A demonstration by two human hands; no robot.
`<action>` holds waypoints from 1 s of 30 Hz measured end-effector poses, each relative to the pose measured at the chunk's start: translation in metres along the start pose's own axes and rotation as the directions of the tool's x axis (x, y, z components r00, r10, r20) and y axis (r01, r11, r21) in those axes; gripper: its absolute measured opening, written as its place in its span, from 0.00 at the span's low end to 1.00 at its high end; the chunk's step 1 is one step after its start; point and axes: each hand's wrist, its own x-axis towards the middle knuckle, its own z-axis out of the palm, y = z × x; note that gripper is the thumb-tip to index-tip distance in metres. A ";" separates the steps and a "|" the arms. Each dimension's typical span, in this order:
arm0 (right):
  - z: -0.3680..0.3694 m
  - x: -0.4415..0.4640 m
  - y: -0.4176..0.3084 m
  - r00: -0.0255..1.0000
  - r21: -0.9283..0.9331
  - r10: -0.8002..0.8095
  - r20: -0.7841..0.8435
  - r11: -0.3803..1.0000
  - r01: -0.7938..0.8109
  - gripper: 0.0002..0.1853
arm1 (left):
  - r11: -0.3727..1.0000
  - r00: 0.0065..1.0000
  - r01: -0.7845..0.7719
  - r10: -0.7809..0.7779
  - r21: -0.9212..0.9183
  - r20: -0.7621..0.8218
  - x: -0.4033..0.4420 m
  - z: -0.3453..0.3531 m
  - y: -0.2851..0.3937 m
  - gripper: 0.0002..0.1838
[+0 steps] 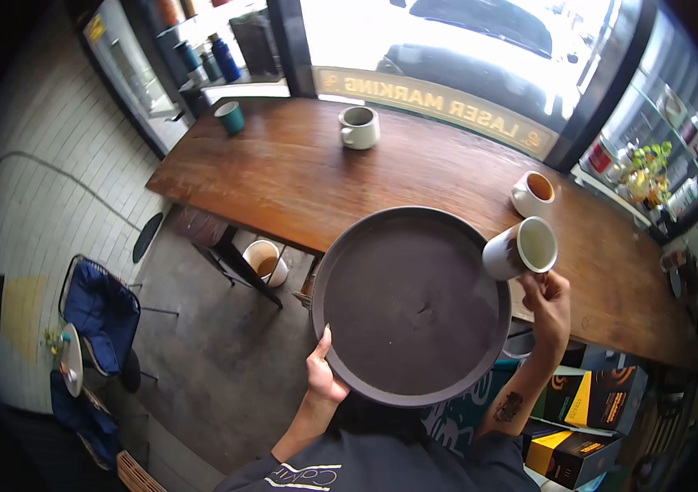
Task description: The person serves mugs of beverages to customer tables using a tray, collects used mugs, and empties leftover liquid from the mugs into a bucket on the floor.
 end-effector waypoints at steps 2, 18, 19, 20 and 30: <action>0.028 -0.013 -0.003 0.993 -0.019 0.011 0.117 1.000 -0.009 0.10 | 0.998 0.998 -0.064 0.064 -0.023 -0.028 -0.013 -0.017 0.008 0.25; 0.372 -0.128 0.020 0.460 -0.074 0.060 0.886 0.997 0.012 0.10 | 0.691 0.717 -0.692 0.621 -0.211 -0.318 -0.191 -0.196 0.129 0.27; 0.394 -0.142 0.014 0.427 -0.059 0.058 0.902 0.998 -0.010 0.10 | 0.652 0.676 -0.729 0.640 -0.208 -0.365 -0.201 -0.205 0.134 0.28; 0.414 -0.153 0.016 0.376 -0.060 0.049 0.925 0.998 0.017 0.11 | 0.606 0.632 -0.768 0.668 -0.205 -0.392 -0.212 -0.216 0.136 0.28; 0.573 -0.223 0.057 -0.028 -0.048 0.052 0.998 0.990 0.132 0.10 | 0.324 0.386 -0.922 0.751 -0.210 -0.536 -0.272 -0.291 0.164 0.28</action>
